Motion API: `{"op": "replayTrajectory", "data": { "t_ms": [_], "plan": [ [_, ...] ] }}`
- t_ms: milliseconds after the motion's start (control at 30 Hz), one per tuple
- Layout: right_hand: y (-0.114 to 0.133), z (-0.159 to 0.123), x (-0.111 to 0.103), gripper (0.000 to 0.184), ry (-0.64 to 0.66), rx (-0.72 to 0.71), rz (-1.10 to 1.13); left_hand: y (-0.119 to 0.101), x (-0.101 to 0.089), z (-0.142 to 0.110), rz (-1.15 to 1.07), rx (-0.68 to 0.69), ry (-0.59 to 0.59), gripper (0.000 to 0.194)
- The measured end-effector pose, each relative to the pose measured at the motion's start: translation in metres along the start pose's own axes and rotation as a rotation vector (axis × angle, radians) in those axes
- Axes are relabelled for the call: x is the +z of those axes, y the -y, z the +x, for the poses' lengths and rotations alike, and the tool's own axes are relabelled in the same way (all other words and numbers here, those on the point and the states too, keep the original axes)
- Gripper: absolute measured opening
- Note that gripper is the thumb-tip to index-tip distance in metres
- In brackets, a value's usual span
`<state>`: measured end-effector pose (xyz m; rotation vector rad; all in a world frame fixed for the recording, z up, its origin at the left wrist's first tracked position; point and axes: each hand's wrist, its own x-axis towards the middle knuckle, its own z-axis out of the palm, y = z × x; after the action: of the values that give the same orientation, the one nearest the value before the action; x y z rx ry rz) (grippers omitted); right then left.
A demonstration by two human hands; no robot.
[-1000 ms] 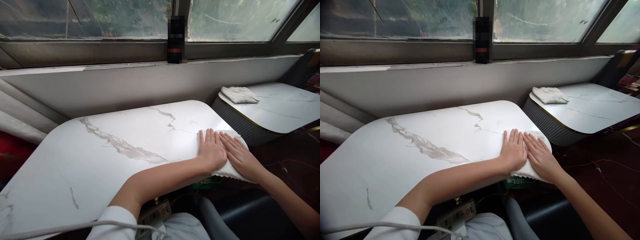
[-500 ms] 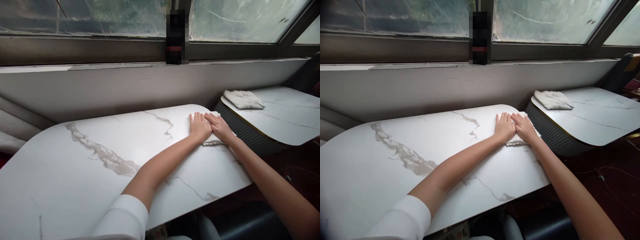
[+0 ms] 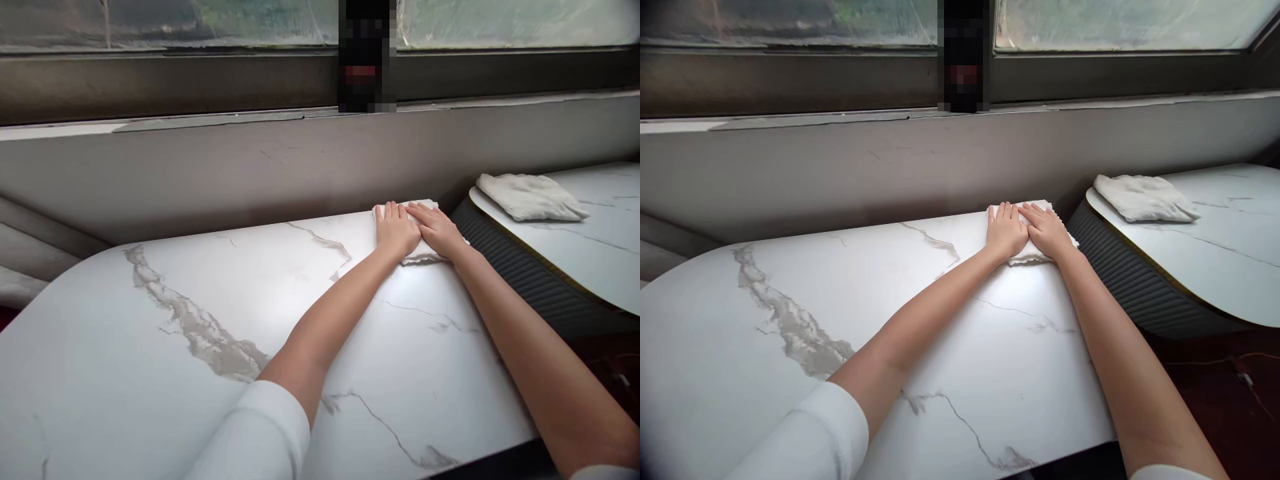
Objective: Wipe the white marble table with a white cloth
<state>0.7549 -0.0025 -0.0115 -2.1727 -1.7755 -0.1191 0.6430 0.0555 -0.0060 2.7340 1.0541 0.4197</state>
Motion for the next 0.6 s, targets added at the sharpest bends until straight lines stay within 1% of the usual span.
{"op": "replayTrajectory", "data": {
  "t_ms": [133, 267, 333, 433, 533, 600],
  "plan": [
    [0.002, -0.014, -0.003, 0.051, -0.001, -0.004, 0.001, -0.004, 0.000, -0.011, 0.007, 0.011, -0.012, 0.054],
    [0.008, -0.046, -0.012, 0.052, 0.008, 0.015, -0.043, -0.016, -0.001, -0.034, -0.005, 0.065, -0.021, 0.054],
    [0.012, -0.070, -0.017, 0.051, -0.004, 0.023, -0.068, -0.024, -0.002, -0.052, -0.009, 0.106, -0.022, 0.054],
    [0.023, -0.113, -0.025, 0.051, -0.033, 0.036, -0.106, -0.037, -0.006, -0.086, -0.010, 0.178, -0.026, 0.054],
    [0.041, -0.157, -0.032, 0.051, -0.081, 0.037, -0.150, -0.046, -0.012, -0.124, -0.012, 0.260, -0.028, 0.055],
    [0.057, -0.184, -0.035, 0.050, -0.116, 0.021, -0.175, -0.048, -0.018, -0.150, -0.013, 0.309, -0.014, 0.055]
  ]
}}
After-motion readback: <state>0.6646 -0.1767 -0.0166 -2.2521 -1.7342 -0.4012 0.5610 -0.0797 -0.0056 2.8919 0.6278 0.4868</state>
